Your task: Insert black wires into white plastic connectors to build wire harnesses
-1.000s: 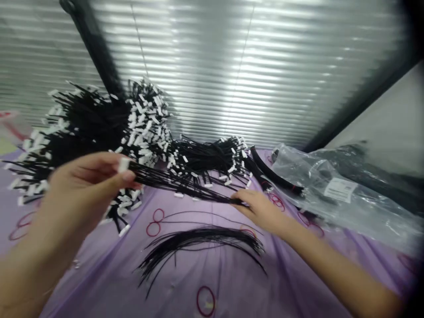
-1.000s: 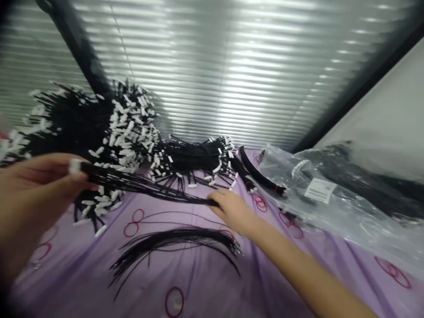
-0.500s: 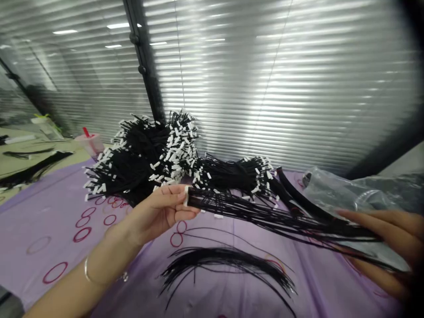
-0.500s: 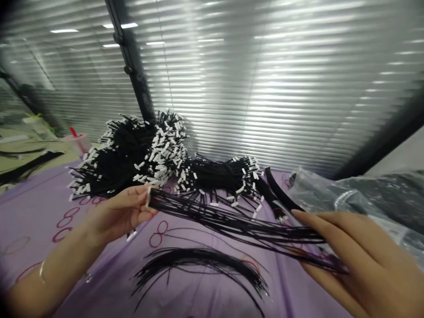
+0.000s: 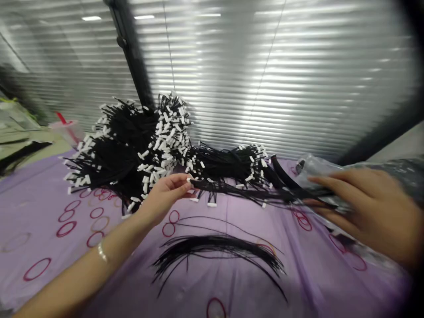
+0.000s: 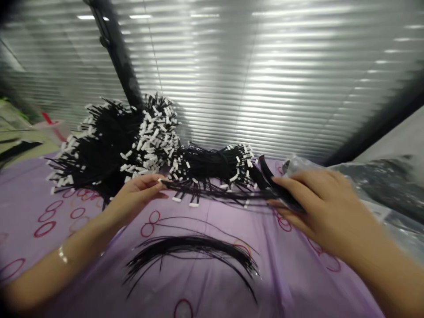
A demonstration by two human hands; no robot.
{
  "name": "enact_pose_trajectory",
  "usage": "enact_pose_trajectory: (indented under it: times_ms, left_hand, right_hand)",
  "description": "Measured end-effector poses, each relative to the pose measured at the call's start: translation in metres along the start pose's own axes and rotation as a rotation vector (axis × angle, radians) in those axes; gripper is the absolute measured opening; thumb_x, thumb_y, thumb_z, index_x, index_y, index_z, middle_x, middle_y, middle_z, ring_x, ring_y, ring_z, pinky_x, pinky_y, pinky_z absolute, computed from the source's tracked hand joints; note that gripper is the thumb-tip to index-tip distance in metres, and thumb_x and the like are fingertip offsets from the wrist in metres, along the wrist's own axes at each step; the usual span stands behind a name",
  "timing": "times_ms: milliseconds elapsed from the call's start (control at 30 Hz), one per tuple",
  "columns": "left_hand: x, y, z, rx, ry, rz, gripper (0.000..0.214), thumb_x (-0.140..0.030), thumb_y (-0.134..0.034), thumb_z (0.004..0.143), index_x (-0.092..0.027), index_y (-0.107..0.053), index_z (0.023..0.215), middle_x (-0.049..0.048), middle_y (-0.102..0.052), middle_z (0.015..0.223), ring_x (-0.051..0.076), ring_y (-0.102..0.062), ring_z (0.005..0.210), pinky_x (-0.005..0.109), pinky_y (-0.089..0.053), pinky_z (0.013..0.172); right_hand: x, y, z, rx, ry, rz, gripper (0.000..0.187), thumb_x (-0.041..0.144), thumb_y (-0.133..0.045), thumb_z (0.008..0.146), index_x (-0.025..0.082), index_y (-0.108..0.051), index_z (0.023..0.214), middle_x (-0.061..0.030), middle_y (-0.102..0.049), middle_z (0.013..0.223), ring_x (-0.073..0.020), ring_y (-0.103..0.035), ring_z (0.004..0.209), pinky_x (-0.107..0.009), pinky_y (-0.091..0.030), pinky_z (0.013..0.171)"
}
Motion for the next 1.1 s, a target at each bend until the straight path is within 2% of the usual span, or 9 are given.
enact_pose_trajectory:
  times_ms: [100,133,233,300,367,433,533,667,1100]
  left_hand:
    - [0.042,0.006,0.02,-0.044,0.057,0.065,0.023,-0.028,-0.074,0.07,-0.012,-0.064,0.083,-0.0024,-0.064,0.074,0.006,-0.062,0.069,0.019,-0.052,0.074]
    - [0.054,0.008,0.023,-0.042,0.089,0.062,0.024,-0.028,-0.075,0.068,-0.011,-0.063,0.081,-0.0022,-0.063,0.072,0.007,-0.062,0.068,0.02,-0.051,0.075]
    - [0.074,0.017,0.024,-0.036,0.159,0.059,0.027,-0.027,-0.077,0.064,-0.008,-0.062,0.077,-0.0001,-0.064,0.071,0.009,-0.063,0.067,0.026,-0.051,0.078]
    - [0.074,0.023,0.021,-0.034,0.178,0.054,0.03,-0.027,-0.077,0.063,-0.008,-0.062,0.079,0.0012,-0.065,0.071,0.01,-0.064,0.067,0.027,-0.052,0.078]
    - [0.07,0.03,0.018,-0.03,0.177,0.055,0.031,-0.028,-0.078,0.062,-0.007,-0.062,0.08,0.002,-0.065,0.071,0.01,-0.064,0.067,0.027,-0.051,0.078]
    - [0.067,0.036,0.015,-0.029,0.169,0.058,0.032,-0.029,-0.078,0.062,-0.007,-0.062,0.08,0.0023,-0.066,0.072,0.01,-0.064,0.066,0.026,-0.051,0.077]
    - [0.069,0.045,0.011,-0.031,0.166,0.056,0.032,-0.029,-0.077,0.064,-0.007,-0.063,0.082,0.0024,-0.067,0.075,0.009,-0.063,0.067,0.024,-0.051,0.076]
    - [0.08,0.051,0.007,-0.017,0.2,0.036,0.033,-0.029,-0.077,0.064,-0.007,-0.064,0.085,0.0036,-0.068,0.075,0.01,-0.064,0.067,0.024,-0.051,0.074]
    - [0.112,0.027,-0.01,0.085,0.31,-0.016,0.025,-0.027,-0.068,0.071,-0.01,-0.058,0.085,0.0005,-0.063,0.072,0.009,-0.06,0.064,0.023,-0.048,0.068]
  right_hand:
    - [0.038,-0.018,0.021,0.041,0.103,0.013,0.086,0.076,-0.027,0.084,0.008,-0.051,0.13,-0.023,-0.045,0.127,-0.0371,-0.041,0.116,-0.053,-0.032,0.098]
    - [0.057,-0.024,0.026,0.047,0.128,0.094,0.084,0.075,-0.031,0.084,0.009,-0.049,0.132,-0.0218,-0.042,0.131,-0.0376,-0.039,0.119,-0.055,-0.032,0.099]
    - [0.126,-0.035,0.036,0.093,0.135,0.401,0.042,0.043,-0.054,0.089,0.015,-0.057,0.12,-0.0121,-0.053,0.119,-0.0251,-0.049,0.108,-0.043,-0.042,0.095]
    - [0.18,-0.048,0.044,0.262,0.203,0.593,0.022,0.029,-0.056,0.088,0.017,-0.062,0.105,-0.0076,-0.058,0.105,-0.0204,-0.054,0.097,-0.037,-0.048,0.087]
    - [0.222,-0.067,0.054,0.43,0.197,0.678,0.018,0.024,-0.056,0.087,0.016,-0.063,0.102,-0.0074,-0.058,0.101,-0.0211,-0.055,0.095,-0.038,-0.049,0.085]
    - [0.246,-0.086,0.066,0.479,0.156,0.698,0.026,0.026,-0.057,0.087,0.012,-0.061,0.109,-0.0107,-0.055,0.106,-0.0237,-0.053,0.101,-0.041,-0.047,0.09]
    - [0.261,-0.113,0.078,0.479,0.104,0.709,0.033,0.027,-0.059,0.086,0.009,-0.059,0.114,-0.0144,-0.051,0.113,-0.0255,-0.049,0.11,-0.042,-0.043,0.097]
    - [0.27,-0.129,0.073,0.511,0.097,0.727,0.018,0.021,-0.059,0.086,0.01,-0.061,0.101,-0.0104,-0.054,0.104,-0.02,-0.051,0.102,-0.035,-0.044,0.094]
    - [0.27,-0.105,0.035,0.533,0.193,0.627,0.012,0.014,-0.048,0.091,0.011,-0.06,0.089,-0.0083,-0.055,0.092,-0.0198,-0.05,0.086,-0.034,-0.045,0.078]
Point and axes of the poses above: each hand's wrist, its own z-axis towards the middle knuckle, its own y-axis out of the back of the hand, x = y × z, the point moved 7 cm from there along z, towards the middle knuckle
